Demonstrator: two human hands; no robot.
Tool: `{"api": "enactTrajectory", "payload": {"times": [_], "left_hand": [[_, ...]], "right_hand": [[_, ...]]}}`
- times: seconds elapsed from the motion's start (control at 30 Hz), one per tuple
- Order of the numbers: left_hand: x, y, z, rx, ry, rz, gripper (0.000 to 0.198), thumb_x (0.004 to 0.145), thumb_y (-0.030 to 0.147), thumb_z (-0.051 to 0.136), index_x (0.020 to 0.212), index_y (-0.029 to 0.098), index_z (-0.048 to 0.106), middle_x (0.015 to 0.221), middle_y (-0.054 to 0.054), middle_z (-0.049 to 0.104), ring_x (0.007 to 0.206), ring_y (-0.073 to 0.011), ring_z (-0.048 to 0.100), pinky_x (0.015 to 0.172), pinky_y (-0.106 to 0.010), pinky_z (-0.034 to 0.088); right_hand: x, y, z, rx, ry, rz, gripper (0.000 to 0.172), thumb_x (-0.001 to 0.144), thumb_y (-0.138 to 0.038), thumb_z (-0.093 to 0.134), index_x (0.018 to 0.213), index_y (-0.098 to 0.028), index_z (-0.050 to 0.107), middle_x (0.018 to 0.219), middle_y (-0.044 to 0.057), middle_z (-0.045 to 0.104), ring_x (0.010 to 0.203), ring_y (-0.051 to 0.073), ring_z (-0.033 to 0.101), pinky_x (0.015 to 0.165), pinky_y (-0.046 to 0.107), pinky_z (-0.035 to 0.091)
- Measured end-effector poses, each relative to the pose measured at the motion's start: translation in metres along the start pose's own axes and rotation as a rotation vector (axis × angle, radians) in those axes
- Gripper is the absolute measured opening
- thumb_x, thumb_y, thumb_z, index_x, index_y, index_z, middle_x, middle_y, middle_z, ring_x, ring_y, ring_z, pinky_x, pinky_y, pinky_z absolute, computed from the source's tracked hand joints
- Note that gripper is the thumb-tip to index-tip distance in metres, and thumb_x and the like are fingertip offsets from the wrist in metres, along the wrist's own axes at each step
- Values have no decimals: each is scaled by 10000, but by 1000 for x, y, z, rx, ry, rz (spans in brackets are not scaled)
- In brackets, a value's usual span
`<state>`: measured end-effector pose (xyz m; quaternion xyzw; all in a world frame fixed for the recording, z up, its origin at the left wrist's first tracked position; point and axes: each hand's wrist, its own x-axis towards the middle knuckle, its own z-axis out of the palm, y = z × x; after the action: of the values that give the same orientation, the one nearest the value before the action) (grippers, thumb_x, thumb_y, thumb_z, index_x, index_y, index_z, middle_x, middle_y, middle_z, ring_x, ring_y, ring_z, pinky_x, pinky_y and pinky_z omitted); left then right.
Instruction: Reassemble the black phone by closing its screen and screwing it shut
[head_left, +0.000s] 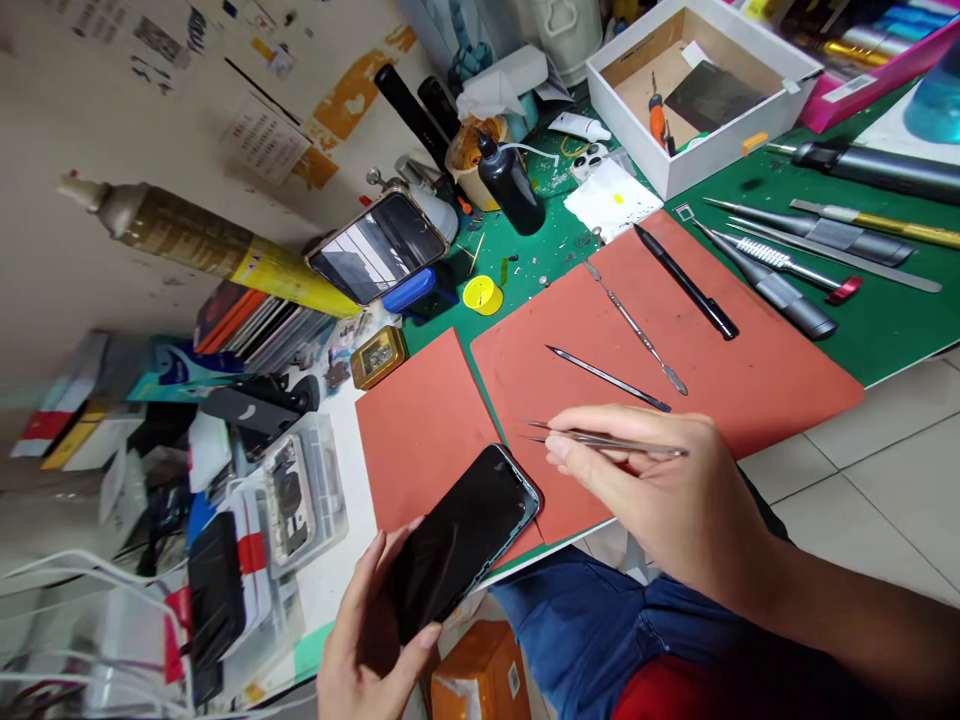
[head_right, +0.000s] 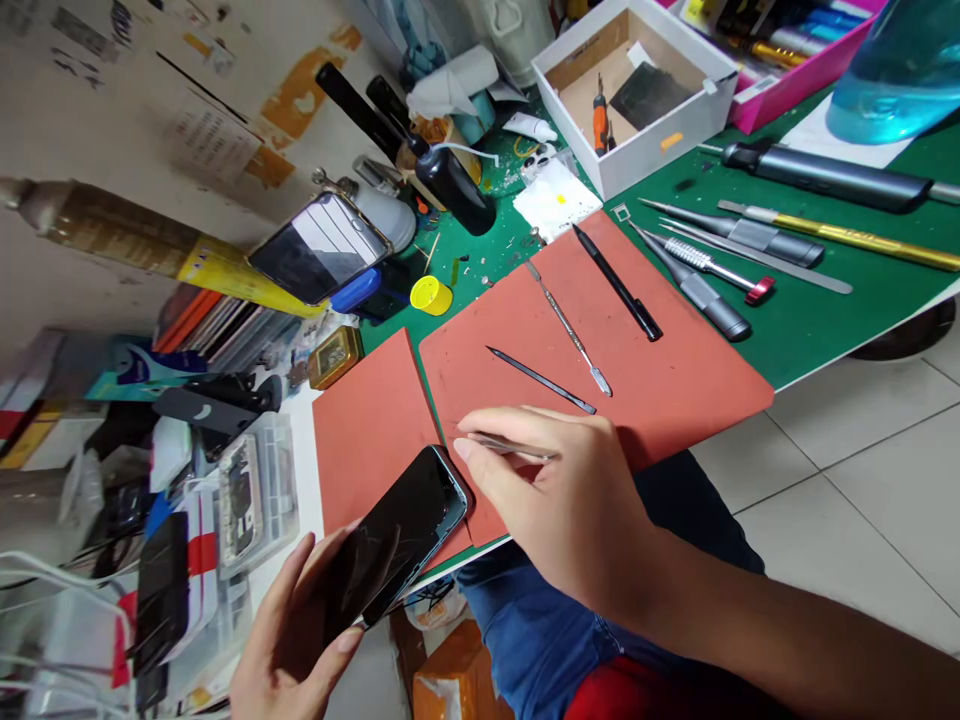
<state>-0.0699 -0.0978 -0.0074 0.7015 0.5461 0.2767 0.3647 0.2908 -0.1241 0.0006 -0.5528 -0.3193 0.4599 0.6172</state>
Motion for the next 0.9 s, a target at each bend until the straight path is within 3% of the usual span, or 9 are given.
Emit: {"api": "enactTrajectory", "payload": {"times": [0.2,0.33,0.47,0.6,0.73,0.8,0.9], "left_hand": [[3,3,1,40,-40,94,776,974,230,849,1686,356,571,1603,-100,720,1475,-297,699,1227,-401,547],[5,6,3,45,-53,123,783,984,217,837,1699,362,552,1609,-83,718,1471,-242,703,1225,-312,529],[5,5,4,52,-61,130,789,982,237,844,1703,362,546,1615,-84,713,1479,-237,696,1246,-316,511],[5,3,4,58,-62,147,791,983,260,849,1705,361,542,1618,-82,710,1485,-229,690,1255,-311,505],[5,2,5,49,-65,151,794,990,281,844,1713,363,528,1629,-89,697,1496,-241,680,1258,-341,516],[6,2,5,48,-71,153,803,991,284,843,1720,366,516,1636,-94,689,1505,-253,672,1267,-368,514],[6,2,7,59,-74,148,819,987,279,848,1726,364,506,1642,-106,679,1516,-277,661,1281,-415,509]], "right_hand": [[-6,-4,-11,-173,-128,88,171,1022,-276,687,895,-235,794,680,-18,770,608,158,748,525,237,531],[-7,-9,-17,-143,-270,175,188,984,-242,660,829,-234,767,624,-41,720,531,132,674,443,221,431],[-18,-14,-28,-59,-391,250,209,960,-261,679,778,-251,781,686,-29,779,646,158,768,531,207,545],[-35,-6,-26,-9,-210,193,152,1006,-334,734,910,-270,834,759,-24,821,725,177,822,658,223,646],[-51,7,-7,10,-82,115,131,1046,-319,732,982,-272,836,820,-28,852,747,163,844,696,202,664],[-59,9,1,-25,-120,91,155,1056,-288,703,977,-262,834,834,-28,855,742,148,834,691,186,646],[-71,7,5,-79,-326,28,153,1024,-211,707,954,-249,838,834,-36,853,717,120,807,691,160,615]]}}
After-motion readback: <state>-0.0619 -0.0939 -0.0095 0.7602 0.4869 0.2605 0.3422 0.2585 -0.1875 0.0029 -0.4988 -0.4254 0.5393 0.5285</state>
